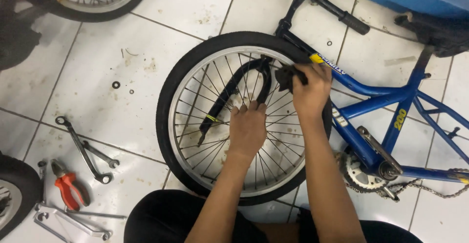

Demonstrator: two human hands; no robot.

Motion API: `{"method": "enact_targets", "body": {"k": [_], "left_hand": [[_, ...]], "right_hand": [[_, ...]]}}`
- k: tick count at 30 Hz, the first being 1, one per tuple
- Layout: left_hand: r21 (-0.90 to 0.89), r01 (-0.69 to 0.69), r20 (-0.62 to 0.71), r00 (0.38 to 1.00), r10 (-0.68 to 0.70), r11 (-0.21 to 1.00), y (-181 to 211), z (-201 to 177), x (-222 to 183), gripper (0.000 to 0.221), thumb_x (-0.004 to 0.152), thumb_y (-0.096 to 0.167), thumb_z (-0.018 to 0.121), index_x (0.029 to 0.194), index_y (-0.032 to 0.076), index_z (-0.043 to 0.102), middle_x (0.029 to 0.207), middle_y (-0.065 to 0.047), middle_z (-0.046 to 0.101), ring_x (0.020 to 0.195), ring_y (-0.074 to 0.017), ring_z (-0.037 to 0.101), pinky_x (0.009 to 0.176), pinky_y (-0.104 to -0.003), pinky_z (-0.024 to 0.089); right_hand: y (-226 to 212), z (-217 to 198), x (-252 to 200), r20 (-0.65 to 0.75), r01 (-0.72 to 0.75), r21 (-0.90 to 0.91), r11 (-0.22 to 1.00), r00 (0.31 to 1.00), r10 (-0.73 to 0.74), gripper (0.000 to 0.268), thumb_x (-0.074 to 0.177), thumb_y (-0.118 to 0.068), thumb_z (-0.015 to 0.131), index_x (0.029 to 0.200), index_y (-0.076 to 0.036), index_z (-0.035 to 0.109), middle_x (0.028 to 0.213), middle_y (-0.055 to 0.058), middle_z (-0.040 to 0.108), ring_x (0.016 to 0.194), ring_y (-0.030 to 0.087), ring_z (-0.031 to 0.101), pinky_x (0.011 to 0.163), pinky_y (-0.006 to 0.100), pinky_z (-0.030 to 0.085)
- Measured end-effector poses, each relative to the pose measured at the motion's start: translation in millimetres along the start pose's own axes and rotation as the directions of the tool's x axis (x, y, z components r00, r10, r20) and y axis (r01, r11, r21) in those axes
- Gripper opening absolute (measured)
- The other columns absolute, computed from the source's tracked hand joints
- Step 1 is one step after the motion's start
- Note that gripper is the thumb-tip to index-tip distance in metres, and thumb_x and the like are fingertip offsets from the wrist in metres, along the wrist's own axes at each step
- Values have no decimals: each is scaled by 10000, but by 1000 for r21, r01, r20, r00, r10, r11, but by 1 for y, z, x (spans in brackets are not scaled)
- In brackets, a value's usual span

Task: A person sitting on the floor cleans the hub and spokes of a bicycle wheel using a small tool and a cloth.

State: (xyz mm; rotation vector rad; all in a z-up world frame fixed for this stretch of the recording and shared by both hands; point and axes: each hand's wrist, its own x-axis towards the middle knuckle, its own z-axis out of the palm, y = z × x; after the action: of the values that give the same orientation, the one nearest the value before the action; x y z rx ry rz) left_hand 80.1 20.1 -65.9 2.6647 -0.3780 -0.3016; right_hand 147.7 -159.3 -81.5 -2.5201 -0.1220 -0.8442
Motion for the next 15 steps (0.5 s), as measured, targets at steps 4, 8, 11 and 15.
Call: {"method": "enact_targets", "body": {"k": [4,8,11,15], "left_hand": [[-5,-4,15,1000,4,1000,1,0,-2,315,965,103,562,1246,46,695,1158,-180,720,941,-352,708,816,-427,433],[39,-14,-13,1000,14,999,3,-5,-1,348,872,-8,616,1200,47,719,1110,-161,742,900,-341,714,807,-439,444],[51,-14,11,1000,13,999,2,-1,0,370,862,-4,625,1216,61,711,1137,-149,740,916,-337,709,820,-448,443],[57,-22,20,1000,21,998,0,-1,-1,368,861,-8,622,1211,70,707,1139,-131,739,921,-327,706,821,-432,446]], "right_hand": [[3,10,-21,-85,-97,-5,995,992,96,355,691,147,846,967,-69,794,860,44,700,906,264,613,769,318,520],[-9,47,6,-77,10,86,996,997,-3,344,673,96,861,936,-109,778,853,52,706,925,306,637,847,382,522],[-44,71,28,1,111,139,984,994,-112,353,633,111,864,894,-104,762,822,50,712,924,303,648,875,394,515],[-62,76,40,134,168,232,958,970,-202,351,626,171,840,871,-64,753,824,64,735,958,304,658,895,415,514]]}}
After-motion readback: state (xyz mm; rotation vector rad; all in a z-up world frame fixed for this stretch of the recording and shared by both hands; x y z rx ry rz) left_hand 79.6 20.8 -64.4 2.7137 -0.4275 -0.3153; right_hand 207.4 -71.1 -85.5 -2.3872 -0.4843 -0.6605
